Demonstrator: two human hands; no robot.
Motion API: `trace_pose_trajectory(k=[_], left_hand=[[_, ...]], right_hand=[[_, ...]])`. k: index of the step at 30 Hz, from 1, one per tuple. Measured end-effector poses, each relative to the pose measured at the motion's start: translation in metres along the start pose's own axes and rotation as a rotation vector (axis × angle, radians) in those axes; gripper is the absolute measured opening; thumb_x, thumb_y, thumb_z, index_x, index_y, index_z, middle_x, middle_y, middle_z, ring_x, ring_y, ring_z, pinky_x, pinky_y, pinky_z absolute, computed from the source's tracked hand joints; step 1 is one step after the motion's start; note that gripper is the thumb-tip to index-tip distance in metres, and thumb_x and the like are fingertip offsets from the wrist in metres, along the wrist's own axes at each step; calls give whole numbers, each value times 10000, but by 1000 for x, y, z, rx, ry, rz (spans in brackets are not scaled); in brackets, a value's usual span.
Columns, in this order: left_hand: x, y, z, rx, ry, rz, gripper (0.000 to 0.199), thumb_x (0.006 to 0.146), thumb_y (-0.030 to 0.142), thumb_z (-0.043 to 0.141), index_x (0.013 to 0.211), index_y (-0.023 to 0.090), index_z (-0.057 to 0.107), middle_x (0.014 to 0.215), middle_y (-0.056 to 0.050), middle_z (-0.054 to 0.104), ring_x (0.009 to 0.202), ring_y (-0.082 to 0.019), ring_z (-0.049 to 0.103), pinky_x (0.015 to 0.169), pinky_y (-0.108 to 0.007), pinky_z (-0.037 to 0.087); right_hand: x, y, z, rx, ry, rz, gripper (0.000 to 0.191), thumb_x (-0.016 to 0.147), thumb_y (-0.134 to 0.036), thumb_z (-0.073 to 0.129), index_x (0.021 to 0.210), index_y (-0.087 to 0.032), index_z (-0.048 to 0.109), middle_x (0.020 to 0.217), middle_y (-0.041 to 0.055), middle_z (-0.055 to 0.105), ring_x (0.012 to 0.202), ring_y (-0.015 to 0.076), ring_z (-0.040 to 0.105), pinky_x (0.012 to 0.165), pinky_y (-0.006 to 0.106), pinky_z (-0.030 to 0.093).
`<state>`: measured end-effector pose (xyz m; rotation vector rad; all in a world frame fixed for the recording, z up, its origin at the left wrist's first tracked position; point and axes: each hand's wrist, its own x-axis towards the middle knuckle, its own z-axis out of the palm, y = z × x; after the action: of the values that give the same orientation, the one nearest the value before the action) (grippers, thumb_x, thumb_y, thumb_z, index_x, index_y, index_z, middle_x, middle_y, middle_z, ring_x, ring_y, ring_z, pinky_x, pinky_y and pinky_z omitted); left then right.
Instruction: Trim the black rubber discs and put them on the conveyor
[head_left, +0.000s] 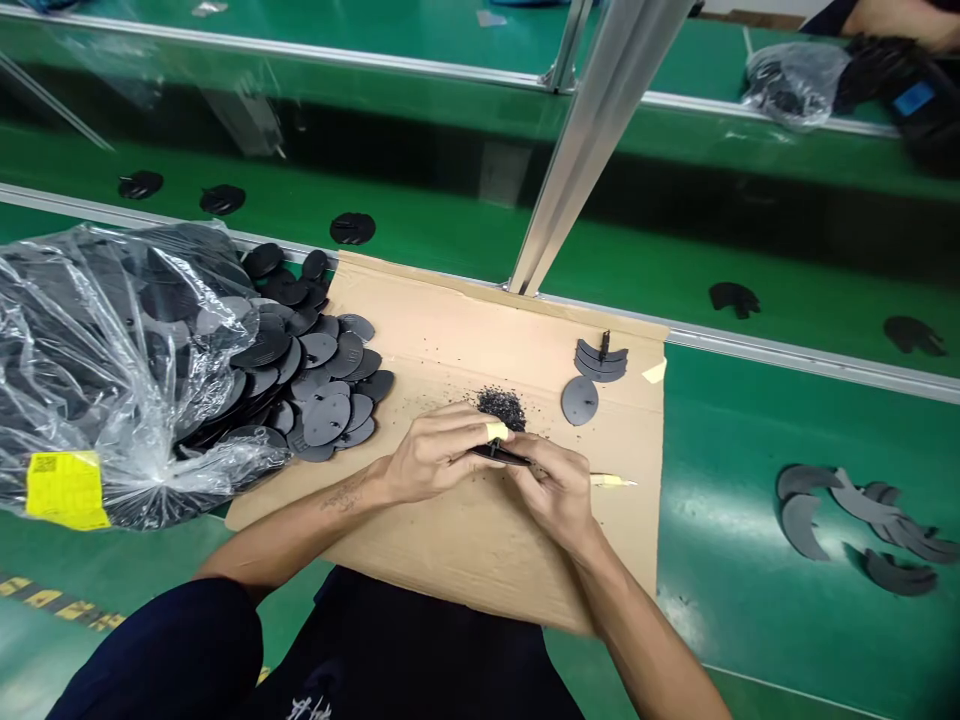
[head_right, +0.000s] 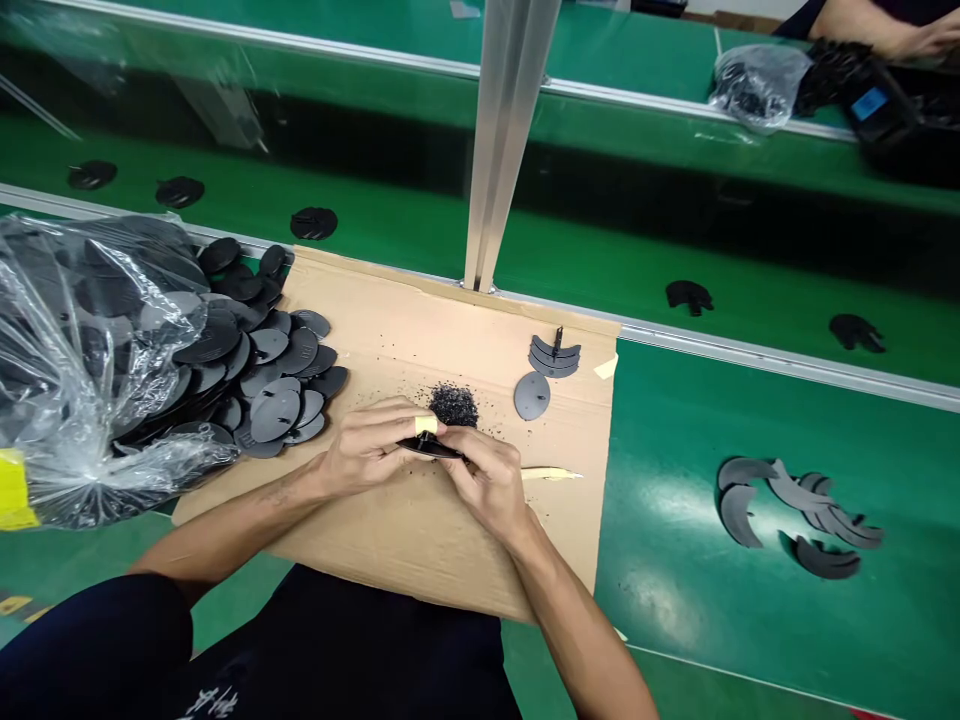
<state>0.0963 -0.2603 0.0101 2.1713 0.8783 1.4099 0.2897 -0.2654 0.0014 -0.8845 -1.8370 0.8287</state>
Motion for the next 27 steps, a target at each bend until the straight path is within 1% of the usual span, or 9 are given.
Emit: trace_pose_trajectory(k=[6,9,11,14,17,20,23,24,27], left_hand=[[0,3,0,-26,32,-26,154,953,217,698,1094,157,716,893,-74,760,790,-157,696,712,-307,594],[0,3,0,-69,-9,-54,247,941,275,722,1166,173,712,936,-82,754,835,-173,703,737,-321,597],[0,3,1,-98,-22,-69,283,934,298,732,1194,187,711,956,-86,757,867,-184,711,762,-332,598],[-2,3,0,-104,14,-139,228,934,277,732,1142,183,731,928,-76,766,843,-177,715,756,-310,589],[-4,0,-5,-78,49,-304,173,937,297,722,1049,171,757,902,-65,764,820,-164,710,745,-281,576],[-8,-6,-13,-74,44,-410,169,941,301,710,1023,169,776,916,-59,758,838,-155,698,751,-274,566],[-11,-10,-15,-103,41,-425,181,921,303,735,1037,173,784,912,-58,755,833,-153,691,731,-275,566],[-12,-11,-14,-109,45,-417,188,912,305,747,1042,175,786,912,-60,758,834,-155,692,725,-276,569],[-14,-11,-10,-111,44,-358,208,896,299,771,1063,175,785,915,-68,763,838,-158,697,729,-280,578]], right_hand=[[-1,0,-1,47,-18,53,141,956,-243,651,1018,-243,777,948,65,812,838,214,783,757,330,654],[-2,0,0,81,0,47,117,951,-247,665,990,-238,775,946,66,812,822,208,779,749,324,650],[-1,0,2,85,1,76,115,955,-275,668,982,-234,772,947,68,810,808,207,775,746,328,649],[4,-2,1,55,-46,131,151,964,-327,665,1027,-232,764,971,68,806,836,211,771,783,342,647],[7,-6,-16,-62,-129,140,250,949,-370,692,1157,-237,733,1135,92,783,1027,242,753,940,411,620],[-6,-10,-48,-265,-222,139,406,923,-447,714,1276,-248,678,1290,117,722,1219,286,675,1058,511,561],[-36,-13,-77,-528,-347,165,606,884,-554,718,1396,-252,601,1370,151,661,1313,351,596,1053,593,542],[-47,-14,-83,-611,-373,174,631,887,-561,708,1419,-247,582,1380,164,646,1322,368,582,1035,601,546],[-70,-12,-89,-750,-370,169,515,964,-457,633,1426,-239,579,1326,172,650,1262,360,607,979,553,573]])
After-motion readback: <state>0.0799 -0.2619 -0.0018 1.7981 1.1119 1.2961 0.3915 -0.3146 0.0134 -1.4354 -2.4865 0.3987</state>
